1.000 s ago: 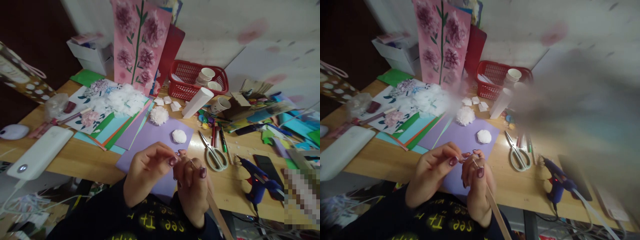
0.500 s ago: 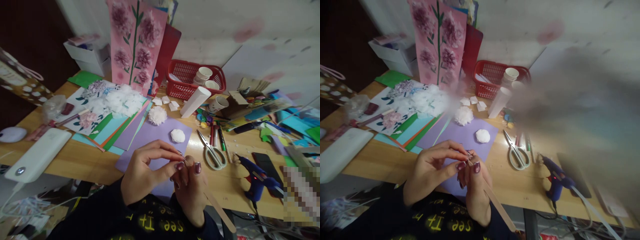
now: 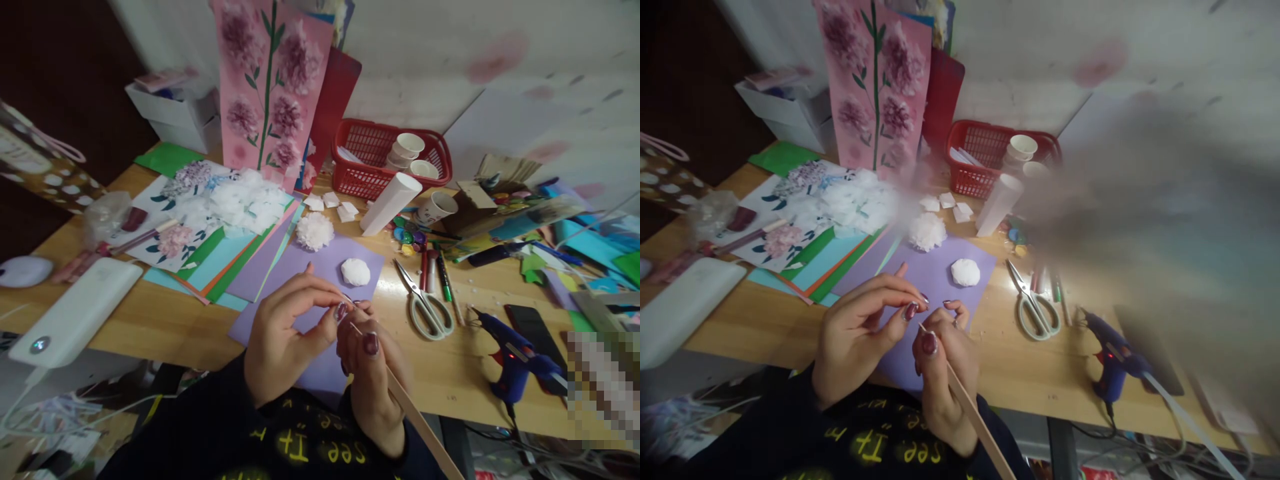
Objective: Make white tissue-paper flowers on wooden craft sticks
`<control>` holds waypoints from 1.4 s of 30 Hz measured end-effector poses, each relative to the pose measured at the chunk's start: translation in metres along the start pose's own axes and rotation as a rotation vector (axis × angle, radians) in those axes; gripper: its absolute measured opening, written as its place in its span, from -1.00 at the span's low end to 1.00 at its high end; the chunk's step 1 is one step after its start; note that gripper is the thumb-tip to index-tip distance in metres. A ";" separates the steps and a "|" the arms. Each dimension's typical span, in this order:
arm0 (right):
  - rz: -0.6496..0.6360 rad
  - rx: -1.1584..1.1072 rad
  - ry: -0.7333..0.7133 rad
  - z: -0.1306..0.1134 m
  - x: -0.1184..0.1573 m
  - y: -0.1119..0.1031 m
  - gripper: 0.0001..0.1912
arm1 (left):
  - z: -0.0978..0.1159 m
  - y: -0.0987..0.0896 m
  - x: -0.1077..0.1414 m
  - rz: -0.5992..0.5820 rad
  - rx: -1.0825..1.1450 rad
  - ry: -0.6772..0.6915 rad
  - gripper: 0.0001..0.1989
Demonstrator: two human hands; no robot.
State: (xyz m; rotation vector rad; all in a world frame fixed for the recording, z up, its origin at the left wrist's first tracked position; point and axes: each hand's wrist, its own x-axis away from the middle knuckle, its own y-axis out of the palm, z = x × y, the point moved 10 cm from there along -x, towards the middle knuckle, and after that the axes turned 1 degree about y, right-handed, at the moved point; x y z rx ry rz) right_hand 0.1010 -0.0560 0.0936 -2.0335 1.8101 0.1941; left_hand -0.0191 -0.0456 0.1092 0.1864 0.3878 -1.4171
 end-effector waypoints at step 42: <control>-0.121 0.141 -0.057 -0.004 -0.003 0.002 -0.67 | 0.010 -0.001 0.007 -0.120 -0.330 0.033 -0.77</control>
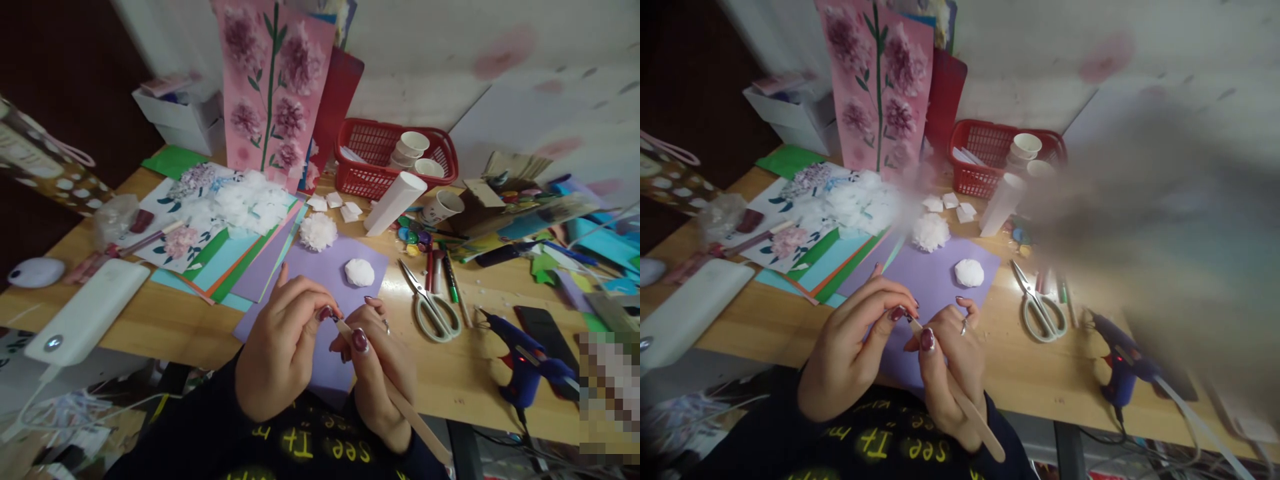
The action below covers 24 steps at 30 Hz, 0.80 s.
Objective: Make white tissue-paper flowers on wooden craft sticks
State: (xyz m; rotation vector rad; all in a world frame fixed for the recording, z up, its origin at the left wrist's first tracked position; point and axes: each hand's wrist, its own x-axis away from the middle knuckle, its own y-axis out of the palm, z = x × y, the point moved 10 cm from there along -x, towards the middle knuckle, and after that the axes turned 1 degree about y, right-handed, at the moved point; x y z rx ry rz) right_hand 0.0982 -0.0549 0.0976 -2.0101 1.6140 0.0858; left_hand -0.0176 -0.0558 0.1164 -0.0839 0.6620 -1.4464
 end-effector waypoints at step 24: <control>-0.041 0.135 -0.028 0.007 0.001 0.006 -0.70 | -0.024 0.012 -0.004 -0.160 0.065 -0.035 -0.75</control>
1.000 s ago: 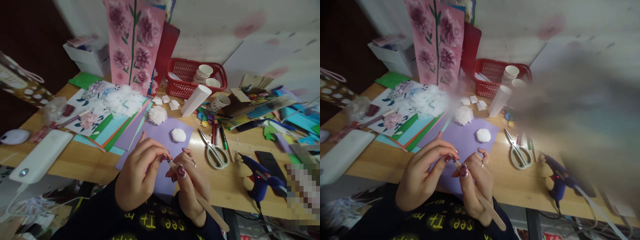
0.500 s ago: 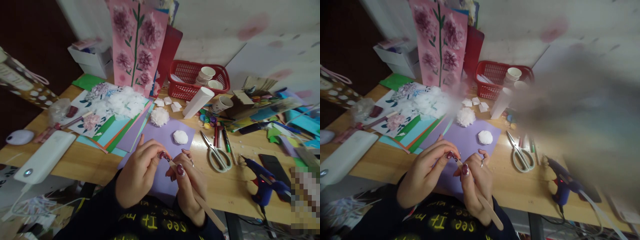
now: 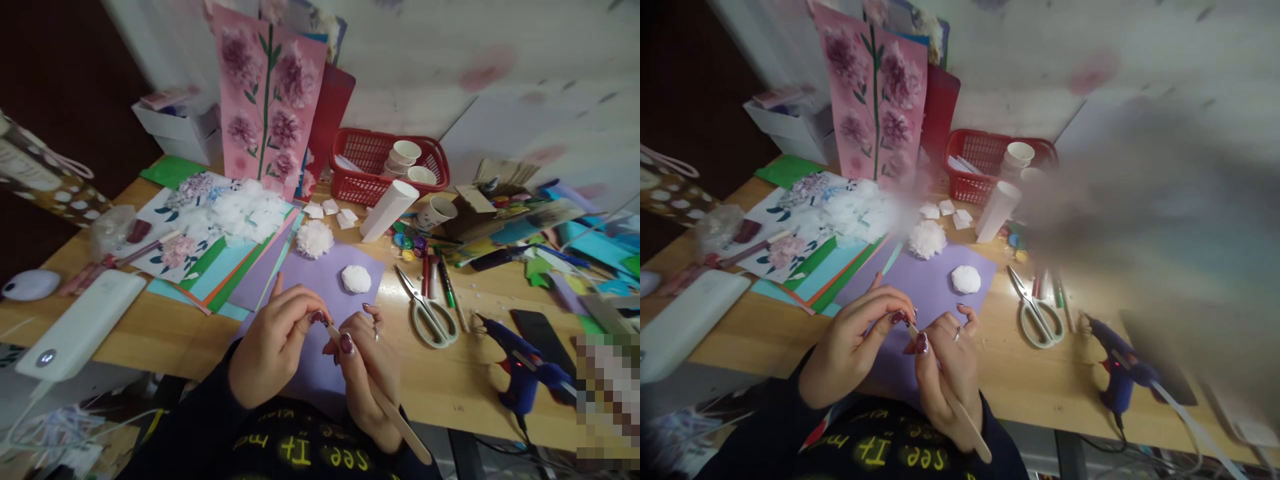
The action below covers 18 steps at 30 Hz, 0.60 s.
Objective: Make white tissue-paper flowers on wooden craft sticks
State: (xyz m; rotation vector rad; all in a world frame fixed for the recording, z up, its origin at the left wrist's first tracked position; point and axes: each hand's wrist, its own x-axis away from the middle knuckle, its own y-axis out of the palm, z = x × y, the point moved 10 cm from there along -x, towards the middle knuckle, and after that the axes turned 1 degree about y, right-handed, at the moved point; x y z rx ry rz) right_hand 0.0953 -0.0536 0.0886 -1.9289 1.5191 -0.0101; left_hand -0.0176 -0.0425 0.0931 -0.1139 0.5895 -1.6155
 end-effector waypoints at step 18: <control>0.281 -0.222 0.126 0.014 0.012 -0.028 -0.58 | -0.018 -0.065 0.000 0.395 -0.239 0.014 -0.79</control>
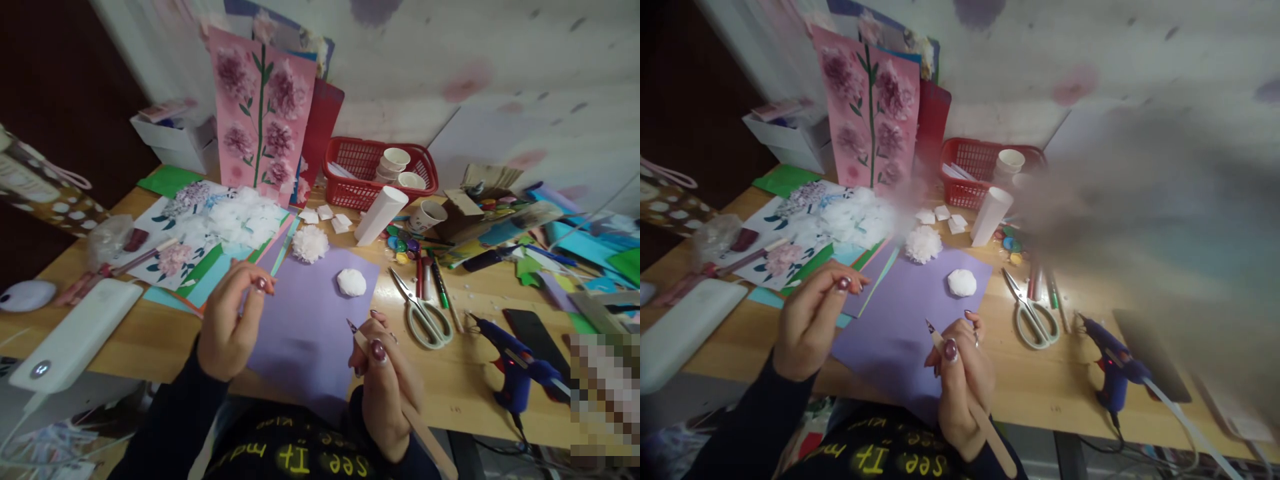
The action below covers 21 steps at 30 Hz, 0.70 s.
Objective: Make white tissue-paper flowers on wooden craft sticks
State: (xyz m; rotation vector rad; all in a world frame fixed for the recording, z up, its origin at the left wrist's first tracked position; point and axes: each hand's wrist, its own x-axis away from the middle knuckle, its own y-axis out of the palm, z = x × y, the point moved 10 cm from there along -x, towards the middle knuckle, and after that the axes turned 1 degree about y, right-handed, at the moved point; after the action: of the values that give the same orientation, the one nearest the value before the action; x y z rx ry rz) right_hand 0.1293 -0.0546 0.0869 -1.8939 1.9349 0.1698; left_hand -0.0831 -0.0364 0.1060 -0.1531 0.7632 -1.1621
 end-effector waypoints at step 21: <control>-0.441 -0.582 0.429 0.038 0.014 0.045 -0.54 | 0.038 0.062 0.015 -0.559 0.645 -0.003 -0.79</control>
State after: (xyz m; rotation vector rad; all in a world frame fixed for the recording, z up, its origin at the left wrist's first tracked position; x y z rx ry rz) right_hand 0.0932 -0.0508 0.0383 -2.8970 1.7726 0.2232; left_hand -0.0099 -0.0337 0.0976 0.1853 0.3094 -1.8843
